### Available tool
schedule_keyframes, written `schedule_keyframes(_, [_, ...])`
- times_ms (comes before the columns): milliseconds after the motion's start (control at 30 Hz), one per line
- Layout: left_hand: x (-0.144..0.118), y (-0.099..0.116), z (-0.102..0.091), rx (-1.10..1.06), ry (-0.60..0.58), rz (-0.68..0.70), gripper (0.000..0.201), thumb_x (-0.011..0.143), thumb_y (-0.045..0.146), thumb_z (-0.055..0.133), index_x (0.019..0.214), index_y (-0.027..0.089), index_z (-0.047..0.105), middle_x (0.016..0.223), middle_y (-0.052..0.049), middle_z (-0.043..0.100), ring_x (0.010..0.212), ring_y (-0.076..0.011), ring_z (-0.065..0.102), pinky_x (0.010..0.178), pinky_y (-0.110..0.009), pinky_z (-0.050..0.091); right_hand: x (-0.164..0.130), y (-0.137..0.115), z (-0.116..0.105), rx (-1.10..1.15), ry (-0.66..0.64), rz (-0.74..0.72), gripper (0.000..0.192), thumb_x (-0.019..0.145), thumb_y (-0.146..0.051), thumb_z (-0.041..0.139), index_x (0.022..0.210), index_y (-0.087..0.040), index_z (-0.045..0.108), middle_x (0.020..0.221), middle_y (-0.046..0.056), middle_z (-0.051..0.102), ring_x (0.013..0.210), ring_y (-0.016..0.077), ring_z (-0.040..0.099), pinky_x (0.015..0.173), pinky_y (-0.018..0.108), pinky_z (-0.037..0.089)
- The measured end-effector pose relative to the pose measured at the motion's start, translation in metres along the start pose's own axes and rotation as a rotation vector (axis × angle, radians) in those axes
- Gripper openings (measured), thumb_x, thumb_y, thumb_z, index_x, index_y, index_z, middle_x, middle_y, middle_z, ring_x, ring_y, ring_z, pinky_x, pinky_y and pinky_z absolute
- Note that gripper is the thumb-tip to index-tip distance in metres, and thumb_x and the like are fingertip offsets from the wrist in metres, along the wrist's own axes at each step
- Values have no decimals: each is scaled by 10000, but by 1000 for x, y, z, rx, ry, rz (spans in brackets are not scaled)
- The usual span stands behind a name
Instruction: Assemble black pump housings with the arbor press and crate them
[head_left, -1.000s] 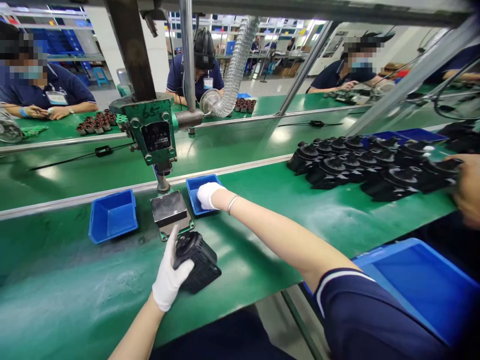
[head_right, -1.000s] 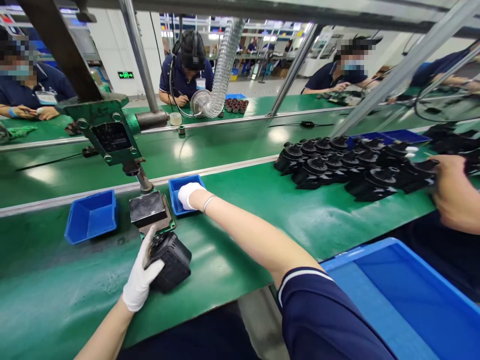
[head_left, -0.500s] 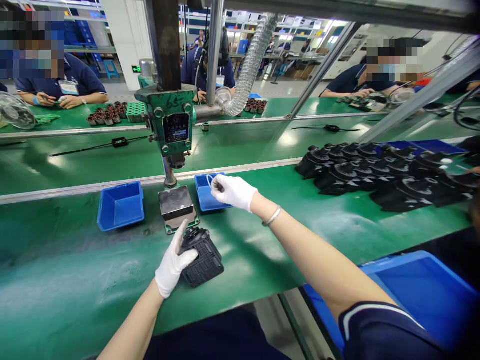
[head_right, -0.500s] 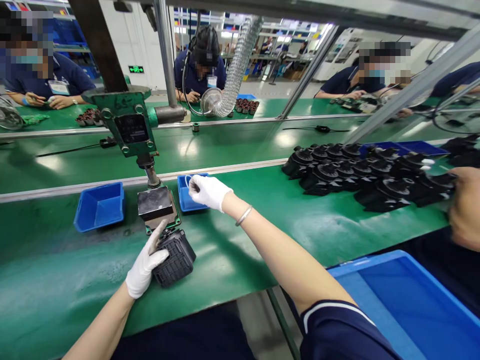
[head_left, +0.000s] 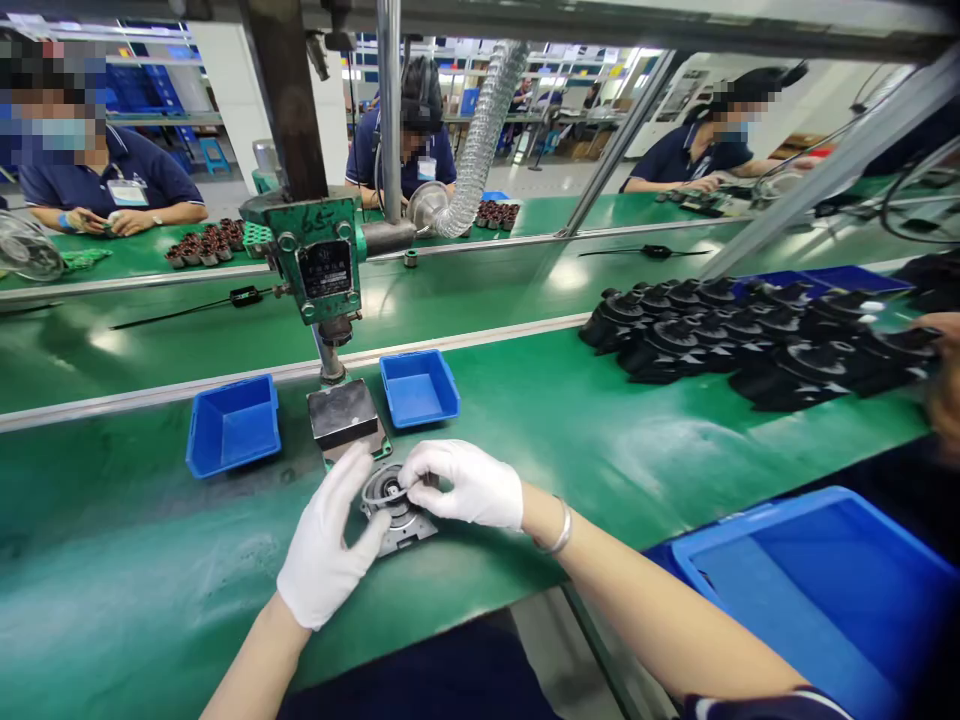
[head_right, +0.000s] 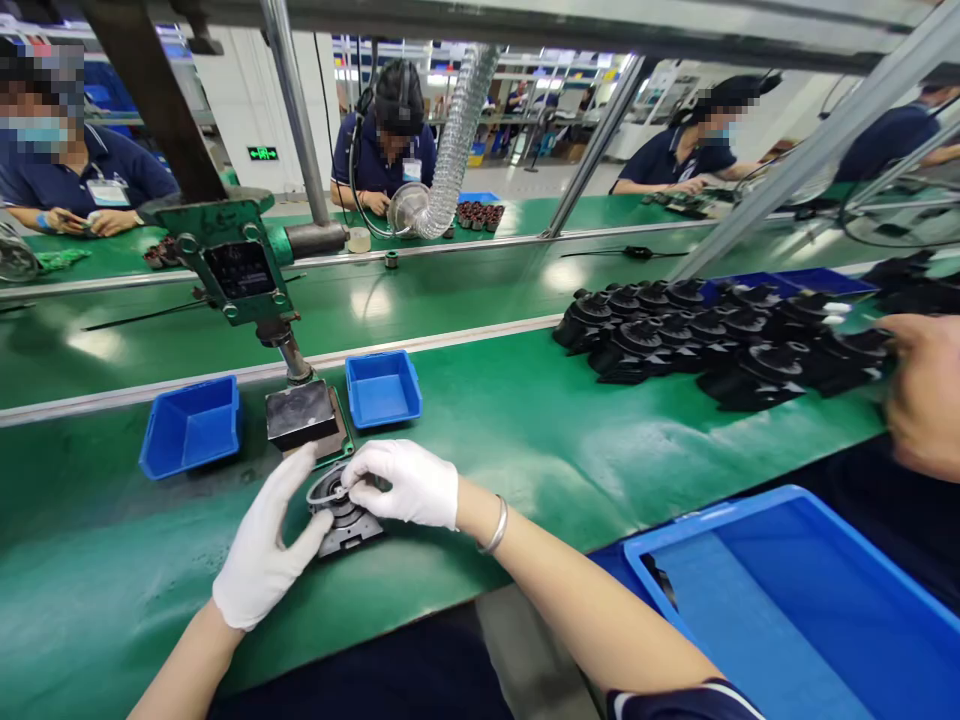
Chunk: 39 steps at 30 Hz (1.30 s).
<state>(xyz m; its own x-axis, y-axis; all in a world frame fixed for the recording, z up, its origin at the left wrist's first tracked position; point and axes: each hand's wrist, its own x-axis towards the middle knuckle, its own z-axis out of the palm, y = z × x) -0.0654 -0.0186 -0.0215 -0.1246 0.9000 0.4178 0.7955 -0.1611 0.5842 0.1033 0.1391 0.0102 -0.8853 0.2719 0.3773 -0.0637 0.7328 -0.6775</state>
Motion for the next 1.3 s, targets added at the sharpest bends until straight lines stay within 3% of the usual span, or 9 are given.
schedule_keyframes(133, [6, -10, -7, 63, 12, 148, 181, 911, 176, 591, 1083, 230, 605, 1155, -62, 672, 1092, -181, 642, 948, -315, 530, 1, 9, 6, 11, 18, -32, 93, 845, -160, 583, 893, -183, 659, 874, 32, 705, 804, 152, 656, 766, 277, 530])
schedule_keyframes(400, [0, -8, -4, 108, 49, -4, 178, 928, 240, 571, 1101, 241, 612, 1146, -58, 693, 1047, -195, 668, 929, -325, 529, -1, 9, 12, -10, 108, 17, 148, 832, -129, 576, 931, -199, 660, 879, 26, 688, 809, 157, 639, 779, 281, 519])
schedule_keyframes(500, [5, -3, -5, -103, 57, -243, 517, 896, 324, 616, 1376, 273, 430, 1375, -91, 558, 1249, -237, 557, 1064, -417, 454, 3, 7, 11, 14, 317, 140, 169, 829, -103, 523, 874, -204, 651, 877, 25, 658, 834, 161, 620, 807, 293, 505])
schedule_keyframes(633, [-1, -1, 4, -357, -168, -398, 1166, 712, 393, 794, 1532, 279, -27, 1568, -139, 288, 1438, -308, 306, 1172, -533, 268, 1, 9, 15, 214, 476, 364, 214, 828, -91, 454, 836, -210, 632, 864, 10, 625, 804, 146, 605, 803, 288, 509])
schedule_keyframes(767, [-8, 2, 19, -371, -233, -411, 1147, 715, 331, 767, 1535, 205, -25, 1546, -166, 319, 1440, -314, 297, 1188, -509, 222, -12, 17, 32, 172, 408, 490, 215, 844, -104, 454, 857, -202, 645, 913, 22, 664, 899, 163, 616, 879, 303, 494])
schedule_keyframes(900, [1, 9, 16, -515, -167, -489, 1053, 752, 353, 722, 1537, 168, 45, 1477, -163, 428, 1380, -294, 404, 1175, -454, 271, -29, 22, 37, -291, 151, 597, 254, 889, -135, 451, 976, -184, 685, 994, 81, 656, 925, 202, 615, 878, 334, 474])
schedule_keyframes(1033, [12, 19, 0, -856, -173, -752, 960, 788, 468, 672, 1525, 137, 154, 1470, -163, 454, 1354, -305, 435, 1122, -420, 359, -36, 14, 19, -621, -251, 526, 274, 876, -167, 498, 1064, -191, 696, 1160, 150, 596, 961, 257, 605, 807, 361, 472])
schedule_keyframes(1167, [14, 27, -9, -991, -207, -917, 955, 754, 491, 707, 1510, 145, 236, 1531, -156, 373, 1352, -330, 429, 1112, -429, 368, -33, 3, 5, -706, -468, 460, 237, 869, -182, 517, 1020, -182, 700, 1102, 159, 616, 943, 281, 613, 767, 371, 470])
schedule_keyframes(1300, [9, 29, -11, -998, -261, -913, 996, 727, 513, 730, 1511, 141, 242, 1512, -166, 401, 1323, -329, 466, 1098, -434, 392, -29, 2, 7, -727, -567, 401, 209, 863, -169, 509, 977, -145, 683, 912, 150, 642, 796, 262, 624, 692, 355, 462])
